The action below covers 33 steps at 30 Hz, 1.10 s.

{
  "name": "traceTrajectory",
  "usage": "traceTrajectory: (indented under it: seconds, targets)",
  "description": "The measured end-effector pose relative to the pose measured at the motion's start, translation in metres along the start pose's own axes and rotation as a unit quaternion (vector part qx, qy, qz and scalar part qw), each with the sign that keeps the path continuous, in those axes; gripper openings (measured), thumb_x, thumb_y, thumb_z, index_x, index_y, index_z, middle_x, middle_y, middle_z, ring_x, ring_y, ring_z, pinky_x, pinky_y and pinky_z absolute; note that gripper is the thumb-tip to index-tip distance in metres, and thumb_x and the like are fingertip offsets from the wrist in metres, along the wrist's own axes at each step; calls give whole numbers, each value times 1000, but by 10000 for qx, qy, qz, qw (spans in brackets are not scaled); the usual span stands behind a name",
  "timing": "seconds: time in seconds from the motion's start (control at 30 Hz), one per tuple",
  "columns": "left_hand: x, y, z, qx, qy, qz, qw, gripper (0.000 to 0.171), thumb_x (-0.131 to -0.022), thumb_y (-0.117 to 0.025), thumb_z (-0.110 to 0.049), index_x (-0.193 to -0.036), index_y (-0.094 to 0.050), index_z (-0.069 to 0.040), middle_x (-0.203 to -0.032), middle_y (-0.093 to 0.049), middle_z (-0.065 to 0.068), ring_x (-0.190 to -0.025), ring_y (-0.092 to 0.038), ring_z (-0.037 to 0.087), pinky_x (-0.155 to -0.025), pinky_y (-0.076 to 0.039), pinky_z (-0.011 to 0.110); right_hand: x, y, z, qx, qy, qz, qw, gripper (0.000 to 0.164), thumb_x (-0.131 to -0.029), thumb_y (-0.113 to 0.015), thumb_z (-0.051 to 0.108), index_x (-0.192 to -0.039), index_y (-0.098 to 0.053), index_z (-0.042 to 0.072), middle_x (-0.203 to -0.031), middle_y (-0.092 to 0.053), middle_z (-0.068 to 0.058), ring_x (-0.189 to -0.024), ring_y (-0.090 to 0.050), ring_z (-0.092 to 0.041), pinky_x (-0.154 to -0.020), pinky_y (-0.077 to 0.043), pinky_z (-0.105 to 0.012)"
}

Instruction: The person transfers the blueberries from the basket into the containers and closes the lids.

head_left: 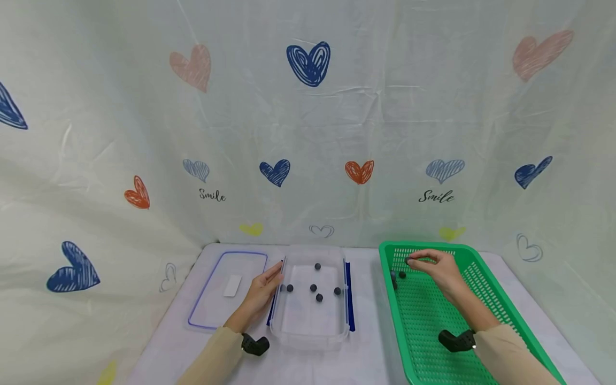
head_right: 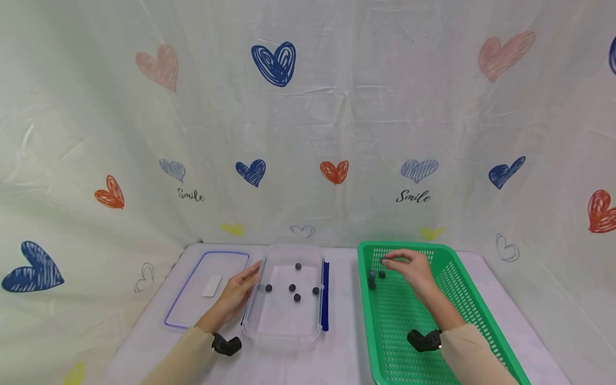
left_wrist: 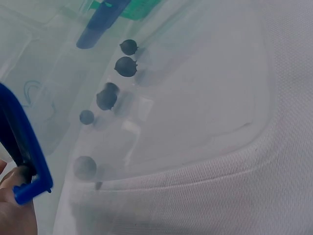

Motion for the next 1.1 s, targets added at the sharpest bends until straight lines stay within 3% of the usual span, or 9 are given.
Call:
traceTrajectory:
  seconds: [0.27,0.57,0.7,0.83,1.1]
  targets:
    - [-2,-1,-1,17,17,-44,10000,53,-105,-52,-10,-152,-33,5,-160,-25,20,-147,-22,32,-117,-23,41,7,-11,21,10,106,129,9999,40,-91,-76,22,-117,-67,-7,-131,-57,-19,-97,-61,0,-105,-39,-62]
    - [-1,-2,-2,-28,8,-21,10000,52,-105,-50,-7,-152,-32,7,-160,-24,22,-147,-21,35,-117,-23,43,12,-30,37,-204,252,258,9991,37,-88,-78,15,-114,-67,-10,-123,-64,-17,-97,-67,-4,-108,-36,-64]
    - [1,-1,-2,-70,25,-43,10000,52,-105,-50,-6,-152,-32,7,-159,-24,22,-147,-21,35,-117,-23,43,11,-43,44,-152,237,281,9992,34,-88,-78,15,-112,-69,-7,-119,-67,-15,-96,-69,-8,-102,-45,-54]
    - [1,0,-3,-121,22,-86,9999,52,-105,-51,-7,-152,-33,6,-159,-25,22,-147,-22,35,-117,-23,43,9,-58,51,-214,239,369,9988,30,-87,-79,13,-110,-70,-5,-116,-68,-14,-93,-70,-11,-89,-54,-41]
    - [1,-1,-5,-97,8,-101,9999,51,-104,-52,-7,-151,-34,5,-159,-26,21,-147,-23,33,-117,-24,40,7,-84,61,-430,200,555,9973,27,-87,-78,9,-109,-71,-6,-107,-72,-14,-92,-71,-15,-88,-57,-36]
Point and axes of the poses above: each hand's wrist, its own x-axis away from the middle knuckle, its own y-axis out of the back of the hand, z = x × y, the point moved 6 cm from there along -x, towards the middle knuckle
